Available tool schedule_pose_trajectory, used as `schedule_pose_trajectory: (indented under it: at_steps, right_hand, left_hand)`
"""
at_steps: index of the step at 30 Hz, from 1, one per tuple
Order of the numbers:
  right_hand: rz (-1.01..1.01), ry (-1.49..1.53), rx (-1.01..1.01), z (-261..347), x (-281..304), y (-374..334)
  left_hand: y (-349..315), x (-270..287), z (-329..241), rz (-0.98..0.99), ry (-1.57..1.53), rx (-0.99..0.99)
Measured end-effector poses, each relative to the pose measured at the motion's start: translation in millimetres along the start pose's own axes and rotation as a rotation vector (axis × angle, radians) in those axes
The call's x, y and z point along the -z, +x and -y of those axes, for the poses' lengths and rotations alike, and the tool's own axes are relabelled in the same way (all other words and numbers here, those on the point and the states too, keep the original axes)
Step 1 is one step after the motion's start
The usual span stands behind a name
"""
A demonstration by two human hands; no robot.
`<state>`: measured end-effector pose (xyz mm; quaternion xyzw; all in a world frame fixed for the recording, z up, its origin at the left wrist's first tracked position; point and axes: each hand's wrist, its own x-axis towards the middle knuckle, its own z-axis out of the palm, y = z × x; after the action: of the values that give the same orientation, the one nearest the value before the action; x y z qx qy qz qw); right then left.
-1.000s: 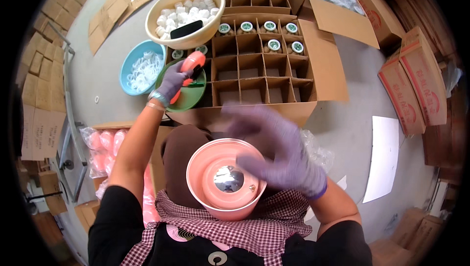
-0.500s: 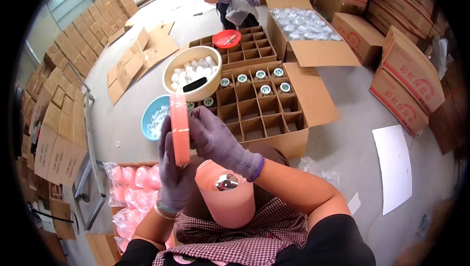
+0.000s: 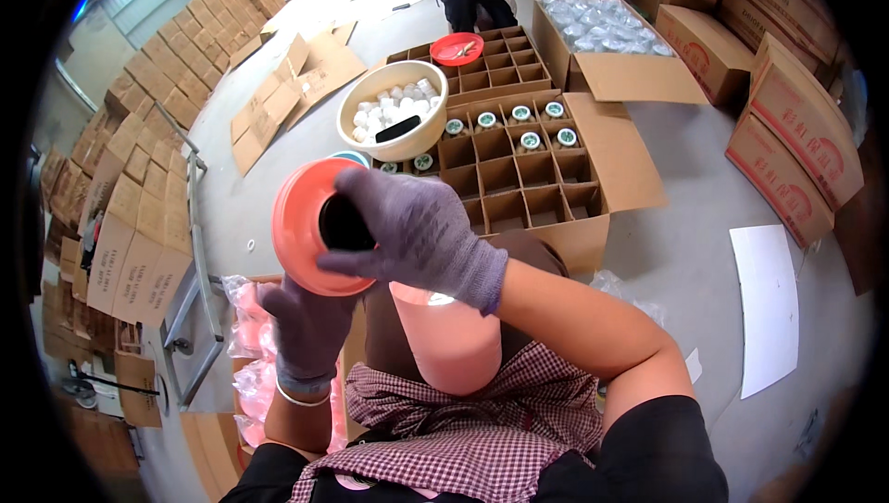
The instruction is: The person assembles pink kettles by inserting a metal filter into the body, screwing on a lid, and placing the finished unit into a plastic bag. They repeat this process for multiple kettles, handling the components and packaging materials by hand.
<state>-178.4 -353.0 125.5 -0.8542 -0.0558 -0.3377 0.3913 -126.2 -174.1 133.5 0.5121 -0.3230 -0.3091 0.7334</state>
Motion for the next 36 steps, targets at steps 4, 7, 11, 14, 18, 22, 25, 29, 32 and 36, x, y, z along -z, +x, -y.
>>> schedule_pose_trajectory:
  at_steps: [4,7,11,14,18,22,25,29,32,36]
  right_hand:
    - [-0.001,-0.202,0.273,-23.5,-14.0,13.1]
    - [0.355,1.128,-0.659,-11.9,36.9,3.6]
    - [0.072,0.576,-0.599,-56.1,54.0,-26.9]
    - [0.139,0.758,-0.267,-62.6,48.4,-72.3]
    - [0.171,0.776,-0.272,-65.6,32.8,-98.2]
    - [0.07,0.816,-0.33,-71.5,23.0,-102.1]
    - [0.058,0.786,-0.321,-66.7,15.0,-104.1]
    - [0.044,0.817,-0.363,-76.0,-5.7,-115.0]
    - [0.032,0.801,-0.3,-94.5,-22.5,-121.0]
    - [0.008,1.324,-0.567,-88.6,-26.9,-117.3]
  left_hand:
    - [14.6,-7.7,21.6,-0.089,1.158,-0.757]
    - [20.5,14.0,31.4,-0.007,1.08,-0.867]
    - [20.7,32.1,29.7,0.166,0.69,-0.33]
    - [33.2,32.1,37.7,0.564,0.814,-0.27]
    - [48.8,34.2,44.0,0.665,0.795,-0.271]
    - [59.5,41.9,61.2,0.605,0.718,-0.235]
    - [49.0,47.5,67.0,0.558,0.663,-0.246]
    - [22.8,42.5,73.8,0.424,0.714,-0.265]
    - [8.2,23.3,61.3,0.409,0.923,-0.297]
    - [-7.0,-21.7,49.5,0.308,1.251,-0.339]
